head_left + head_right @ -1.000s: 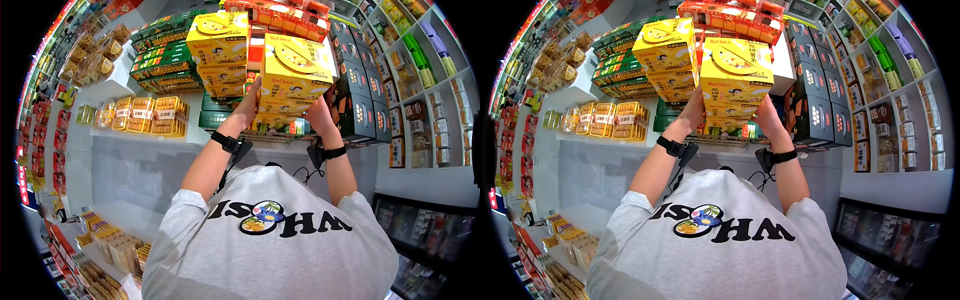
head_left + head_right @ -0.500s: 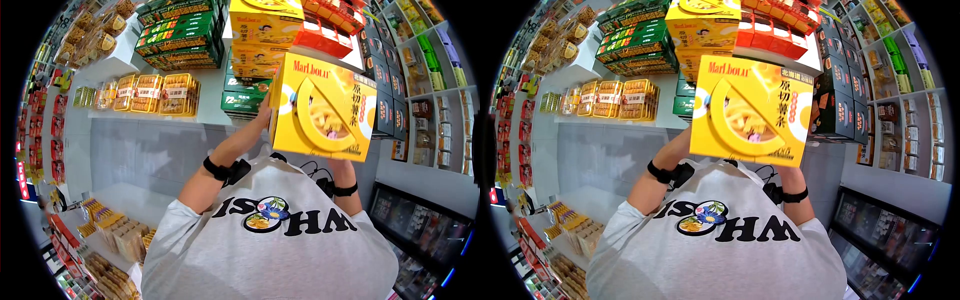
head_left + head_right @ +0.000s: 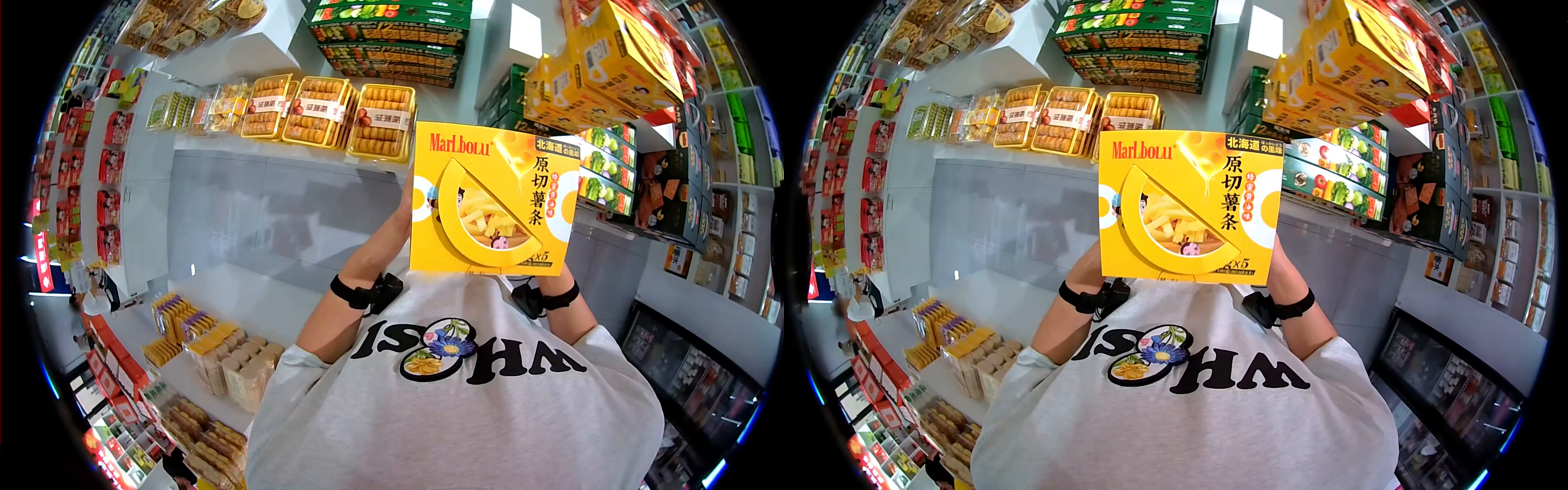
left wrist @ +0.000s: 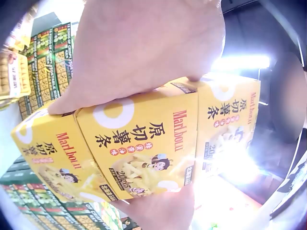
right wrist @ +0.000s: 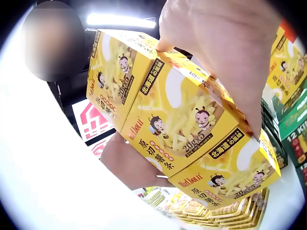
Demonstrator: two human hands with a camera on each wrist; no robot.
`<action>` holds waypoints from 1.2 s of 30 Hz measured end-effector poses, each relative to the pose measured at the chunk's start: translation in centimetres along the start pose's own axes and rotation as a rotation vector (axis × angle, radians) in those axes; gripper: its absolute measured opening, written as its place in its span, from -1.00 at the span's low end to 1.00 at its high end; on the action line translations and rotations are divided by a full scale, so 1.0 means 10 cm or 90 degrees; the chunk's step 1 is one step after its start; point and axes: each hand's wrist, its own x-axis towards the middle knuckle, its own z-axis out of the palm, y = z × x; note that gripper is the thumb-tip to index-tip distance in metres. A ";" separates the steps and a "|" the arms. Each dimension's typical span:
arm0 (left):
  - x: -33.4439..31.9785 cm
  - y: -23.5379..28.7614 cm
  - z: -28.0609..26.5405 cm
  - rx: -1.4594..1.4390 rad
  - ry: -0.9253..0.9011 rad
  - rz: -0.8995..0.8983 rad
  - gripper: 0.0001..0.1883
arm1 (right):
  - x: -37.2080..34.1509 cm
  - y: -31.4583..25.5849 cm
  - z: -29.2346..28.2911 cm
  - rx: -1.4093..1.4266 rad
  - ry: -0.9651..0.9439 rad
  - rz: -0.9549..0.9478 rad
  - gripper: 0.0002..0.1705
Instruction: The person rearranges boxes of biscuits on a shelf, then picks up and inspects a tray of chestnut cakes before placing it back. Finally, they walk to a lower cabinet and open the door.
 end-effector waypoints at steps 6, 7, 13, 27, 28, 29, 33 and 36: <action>0.08 -0.05 -0.43 -0.068 0.019 -0.034 -0.23 | 0.33 0.54 0.09 0.064 0.050 0.036 -0.40; 0.12 -0.10 -0.48 -0.084 0.022 -0.046 -0.23 | 0.36 0.62 0.08 0.084 0.069 0.042 -0.40; 0.39 -0.72 -0.89 -0.206 0.086 -0.167 -0.23 | 0.67 1.20 -0.25 -0.004 0.205 0.088 -0.40; 0.86 -2.84 -1.85 -0.432 0.372 -0.297 -0.51 | 0.98 2.43 -1.49 0.159 0.391 0.301 -0.35; 0.86 -2.91 -1.90 -0.461 0.378 -0.305 -0.52 | 0.97 2.46 -1.57 0.175 0.389 0.314 -0.36; 0.81 -3.14 -2.00 -0.452 0.364 -0.292 -0.53 | 0.93 2.46 -1.62 0.230 0.377 0.304 -0.39; 0.71 -3.76 -2.27 -0.446 0.327 -0.231 -0.57 | 0.94 2.34 -1.66 0.478 0.237 0.205 -0.42; 0.75 -3.75 -2.26 -0.442 0.322 -0.207 -0.57 | 1.00 2.30 -1.65 0.520 0.204 0.193 -0.43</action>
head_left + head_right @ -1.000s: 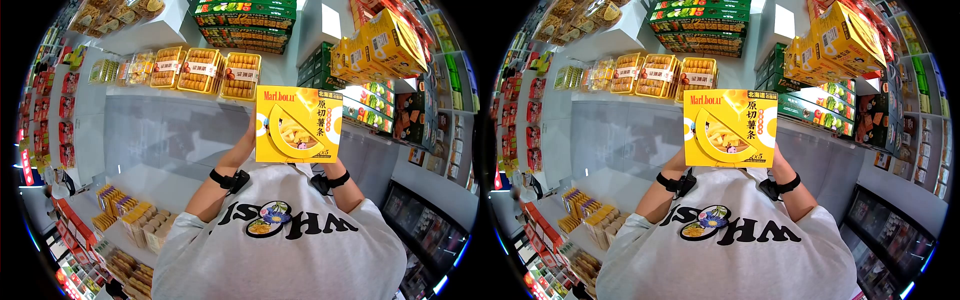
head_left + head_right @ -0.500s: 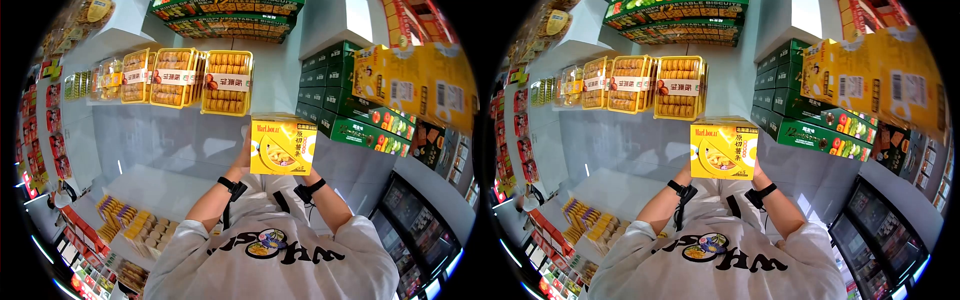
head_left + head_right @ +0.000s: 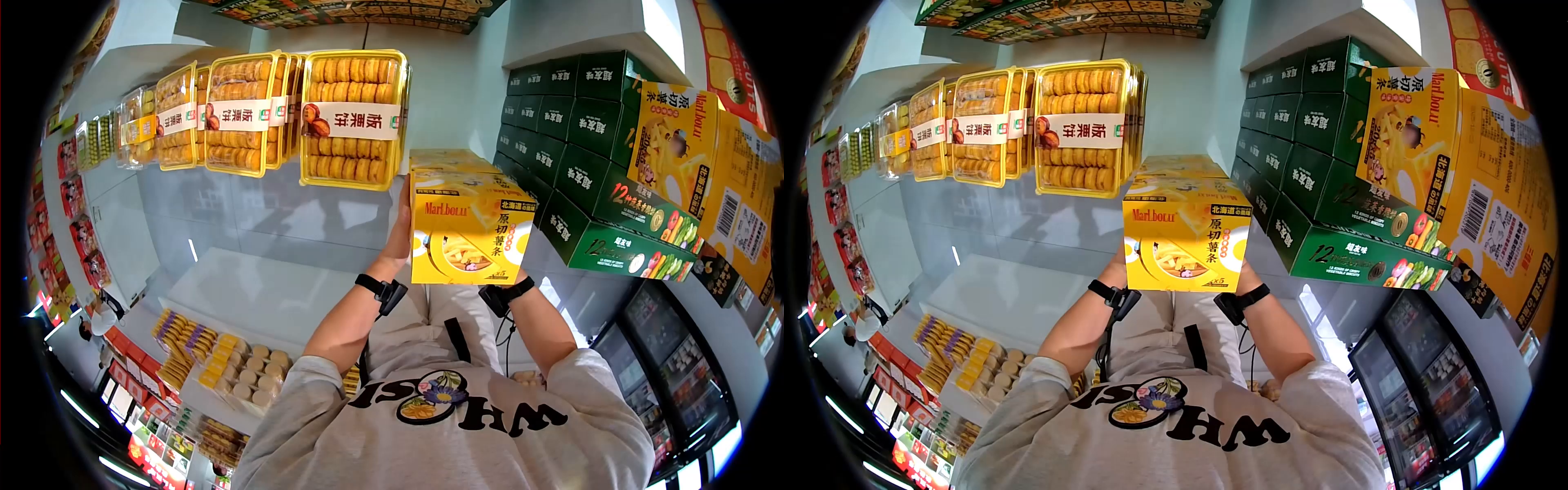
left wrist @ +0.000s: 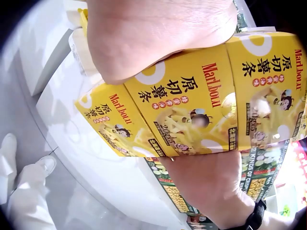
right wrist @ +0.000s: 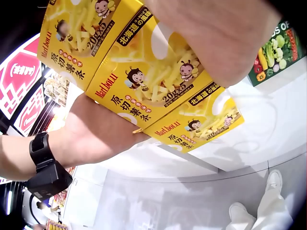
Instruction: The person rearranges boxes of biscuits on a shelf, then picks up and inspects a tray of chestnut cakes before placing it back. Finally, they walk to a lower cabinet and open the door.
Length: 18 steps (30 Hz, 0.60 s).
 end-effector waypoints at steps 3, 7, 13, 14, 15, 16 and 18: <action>0.00 0.06 0.08 0.048 -0.012 -0.007 -0.49 | 0.03 0.00 -0.05 -0.055 0.057 -0.022 -0.44; 0.10 0.14 0.01 0.200 -0.062 -0.046 -0.10 | 0.12 -0.02 -0.08 -0.119 0.103 -0.050 -0.44; -0.19 0.56 1.01 0.095 0.045 -0.074 -0.28 | 0.22 -0.05 -0.06 -0.219 0.167 -0.096 -0.45; -0.37 0.73 1.39 0.066 0.094 -0.111 -0.31 | 0.22 -0.05 -0.05 -0.238 0.181 -0.105 -0.46; -0.47 0.81 1.58 0.036 0.142 -0.148 -0.33 | 0.20 -0.03 -0.05 -0.260 0.199 -0.114 -0.46; -0.49 0.79 1.56 0.008 0.146 -0.145 -0.34 | 0.16 -0.03 -0.05 -0.284 0.219 -0.118 -0.46; -0.47 0.72 1.44 -0.048 0.154 -0.139 -0.36 | 0.02 0.00 -0.04 -0.347 0.275 -0.117 -0.46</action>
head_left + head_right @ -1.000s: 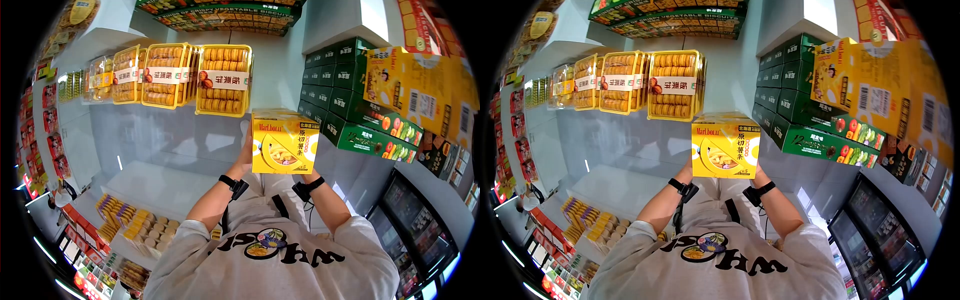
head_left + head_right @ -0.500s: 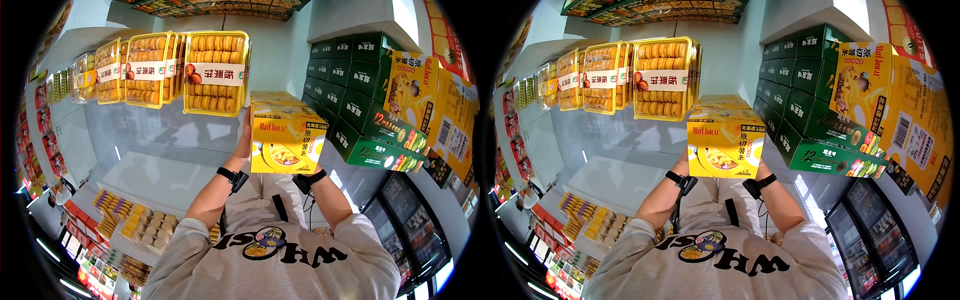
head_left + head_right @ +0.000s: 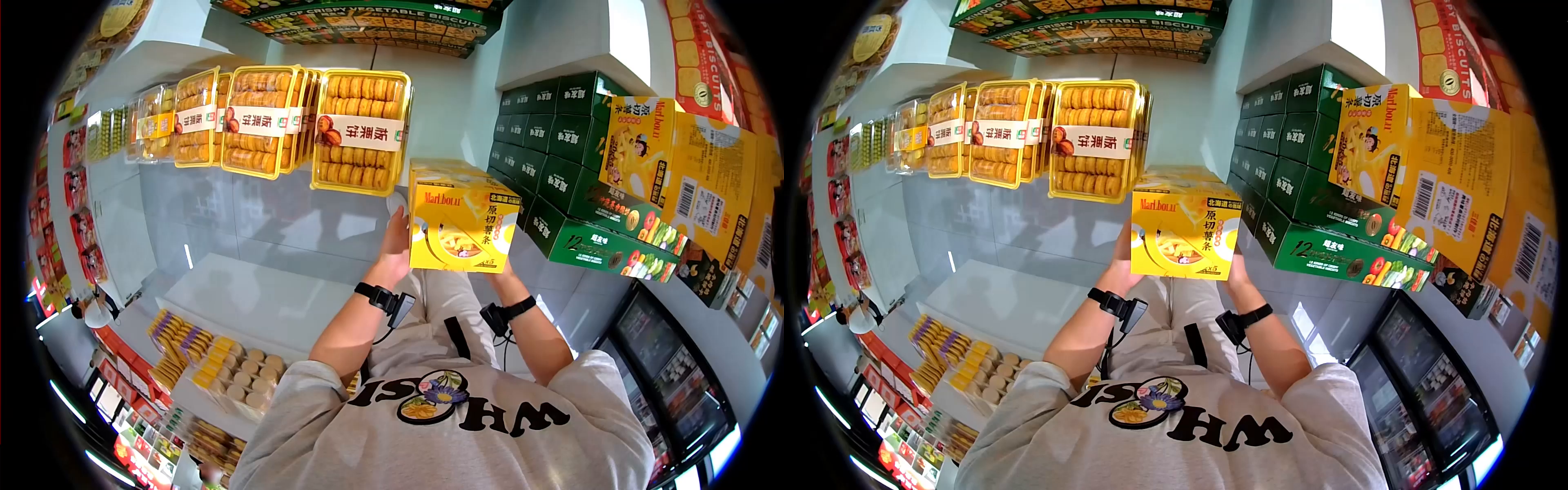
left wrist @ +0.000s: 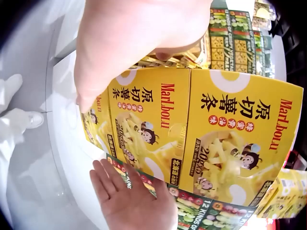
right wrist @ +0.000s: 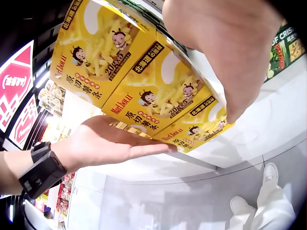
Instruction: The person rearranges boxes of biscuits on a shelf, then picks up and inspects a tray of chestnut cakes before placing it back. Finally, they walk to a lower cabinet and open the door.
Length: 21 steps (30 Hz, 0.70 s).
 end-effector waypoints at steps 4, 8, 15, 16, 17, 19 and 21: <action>0.11 -0.04 -0.06 -0.082 -0.047 0.008 -0.40 | -0.48 -0.17 0.03 -0.346 0.061 -0.036 -0.62; 0.17 -0.09 0.00 -0.129 -0.042 0.003 -0.44 | -1.25 -0.79 0.62 -0.757 -0.069 -0.341 -0.79; 0.36 -0.15 -0.01 -0.062 -0.130 0.074 -0.46 | -1.41 -1.38 1.23 -0.970 -0.259 -0.778 -0.63; 0.36 -0.13 0.04 -0.093 -0.147 0.073 -0.46 | -1.39 -1.40 1.35 -1.013 -0.247 -0.750 -0.59; 0.36 -0.12 0.07 -0.125 -0.163 0.072 -0.45 | -1.38 -1.41 1.46 -1.055 -0.234 -0.719 -0.55; 0.41 -0.10 0.11 -0.122 -0.206 0.094 -0.47 | -1.32 -1.40 1.51 -1.124 -0.224 -0.673 -0.38; 0.41 -0.06 0.19 -0.109 -0.187 0.129 -0.46 | -1.28 -1.40 1.59 -1.171 -0.199 -0.650 -0.32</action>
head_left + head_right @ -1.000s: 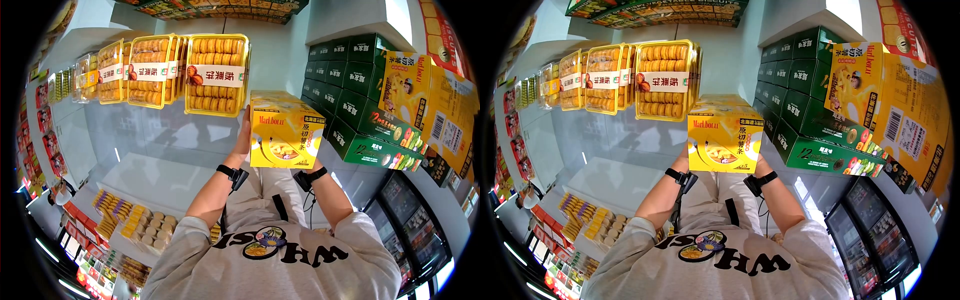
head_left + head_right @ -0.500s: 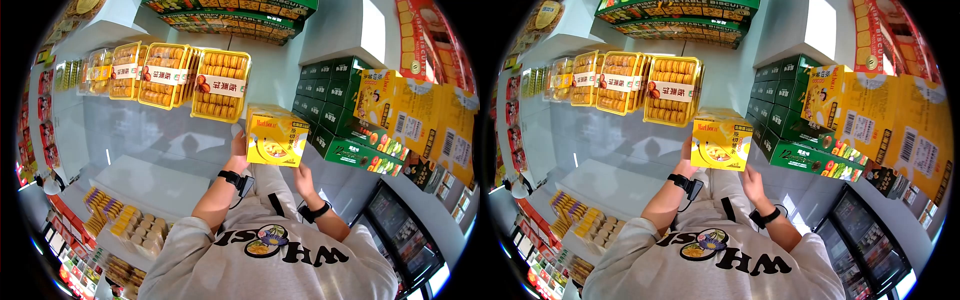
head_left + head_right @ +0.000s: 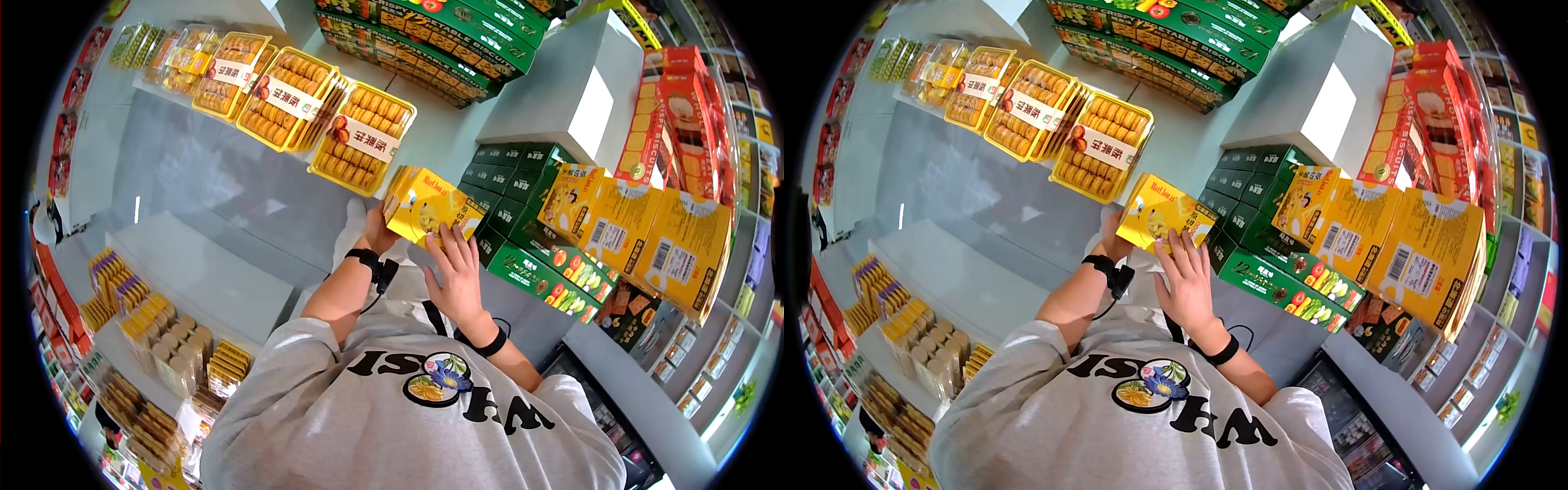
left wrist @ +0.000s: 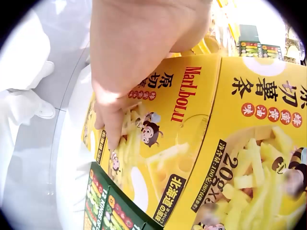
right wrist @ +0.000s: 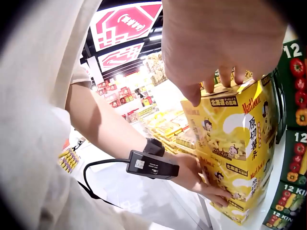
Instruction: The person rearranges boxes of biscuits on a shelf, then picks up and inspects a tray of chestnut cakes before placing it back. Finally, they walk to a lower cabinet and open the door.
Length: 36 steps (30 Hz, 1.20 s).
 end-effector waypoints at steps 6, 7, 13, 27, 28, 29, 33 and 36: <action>0.08 0.05 0.36 -0.023 0.016 -0.006 -0.40 | 0.21 0.10 0.03 -0.017 0.005 0.022 -0.32; 0.10 0.05 0.44 -0.024 0.038 0.001 -0.39 | 0.25 0.11 0.02 -0.019 0.011 0.026 -0.34; 0.37 0.06 0.65 -0.092 0.046 0.004 -0.39 | 0.50 0.17 -0.03 -0.021 0.056 0.067 -0.41; 1.03 0.30 0.79 -0.041 0.037 -0.063 -0.41 | 0.97 0.43 -0.13 0.085 0.127 0.160 -0.46; 1.06 0.30 0.78 -0.027 0.029 -0.064 -0.41 | 0.99 0.44 -0.14 0.086 0.134 0.162 -0.47; 1.08 0.29 0.76 -0.014 0.020 -0.064 -0.41 | 1.01 0.45 -0.15 0.089 0.133 0.169 -0.47; 1.16 0.25 0.62 0.253 -0.074 0.054 -0.42 | 1.10 0.48 -0.22 0.092 0.126 0.190 -0.50; 1.27 0.22 0.50 0.251 -0.086 0.051 -0.41 | 1.15 0.48 -0.24 0.110 0.129 0.205 -0.51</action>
